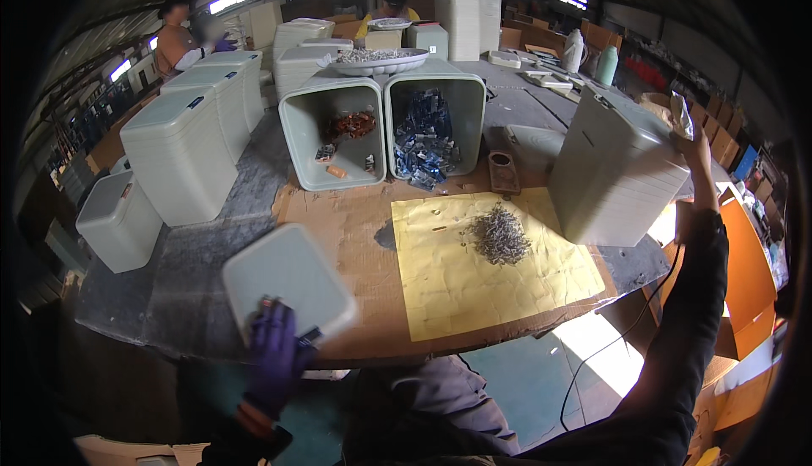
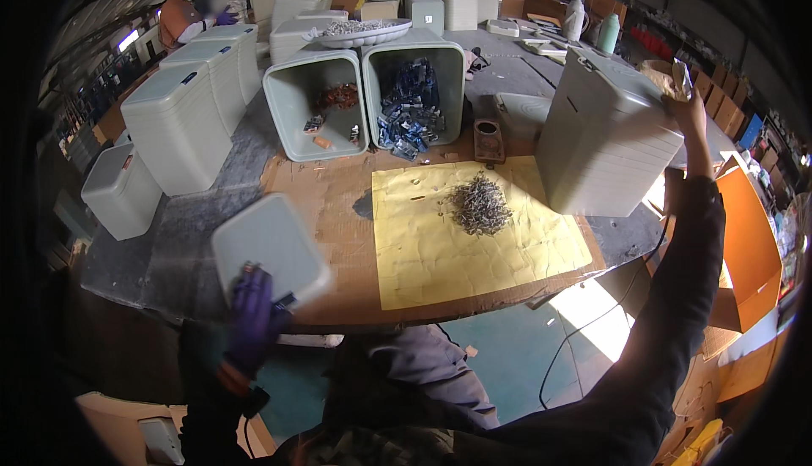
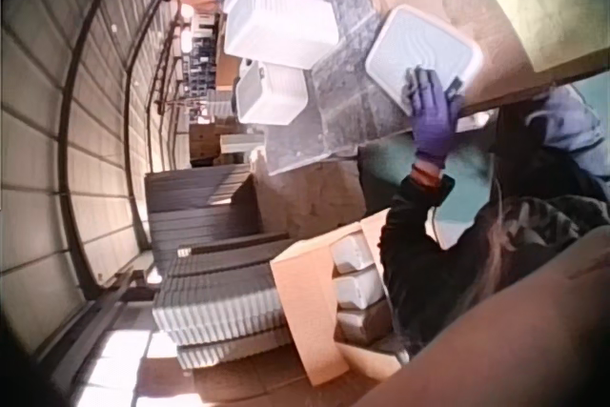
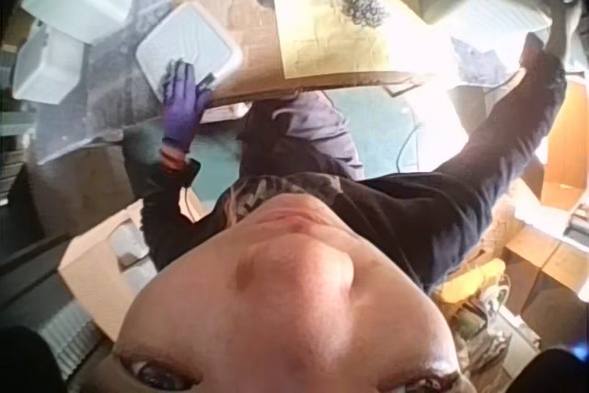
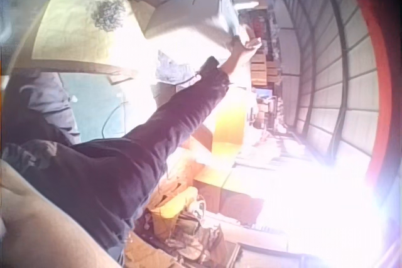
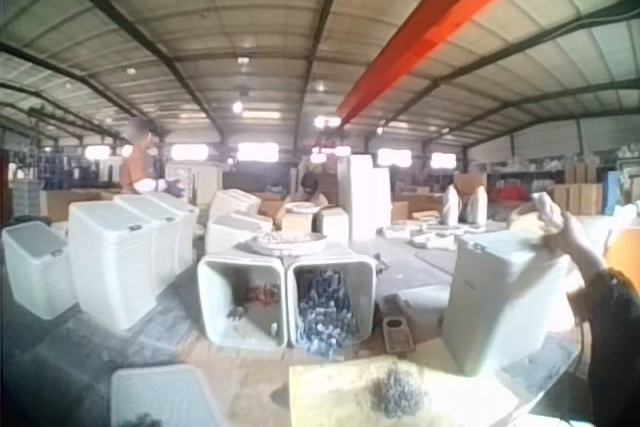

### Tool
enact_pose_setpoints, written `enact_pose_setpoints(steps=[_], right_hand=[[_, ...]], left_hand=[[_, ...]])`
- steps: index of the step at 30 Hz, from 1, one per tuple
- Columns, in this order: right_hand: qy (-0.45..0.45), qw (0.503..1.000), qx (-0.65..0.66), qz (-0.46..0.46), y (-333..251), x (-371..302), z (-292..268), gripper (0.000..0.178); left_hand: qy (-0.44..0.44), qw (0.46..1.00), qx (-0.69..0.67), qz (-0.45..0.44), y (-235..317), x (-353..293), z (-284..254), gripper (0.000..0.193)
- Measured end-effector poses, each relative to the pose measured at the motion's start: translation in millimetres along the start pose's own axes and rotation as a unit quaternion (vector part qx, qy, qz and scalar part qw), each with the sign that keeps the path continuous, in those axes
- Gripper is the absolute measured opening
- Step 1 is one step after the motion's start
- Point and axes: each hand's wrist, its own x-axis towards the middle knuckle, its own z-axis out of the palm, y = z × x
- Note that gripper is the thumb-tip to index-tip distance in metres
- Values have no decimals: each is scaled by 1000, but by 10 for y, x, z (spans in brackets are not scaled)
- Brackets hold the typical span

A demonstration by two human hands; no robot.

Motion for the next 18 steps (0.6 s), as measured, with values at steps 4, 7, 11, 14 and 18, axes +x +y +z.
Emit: enact_pose_setpoints(steps=[4,7,11,14,18], right_hand=[[-175,870,422,185,762,34,139,41],[-151,844,493,146,965,85,202,31],[109,984,-142,19,499,514,108,41],[144,980,44,-128,-221,236,69,34],[-35,881,319,-348,-1508,-1301,329,29]], left_hand=[[5,990,11,-143,-679,-89,100,68],[2,985,6,-172,-1217,-249,242,70],[86,990,109,-19,-1467,-262,126,72],[141,986,59,-63,-1154,67,-164,76],[88,895,-432,-65,-411,664,-484,87]])
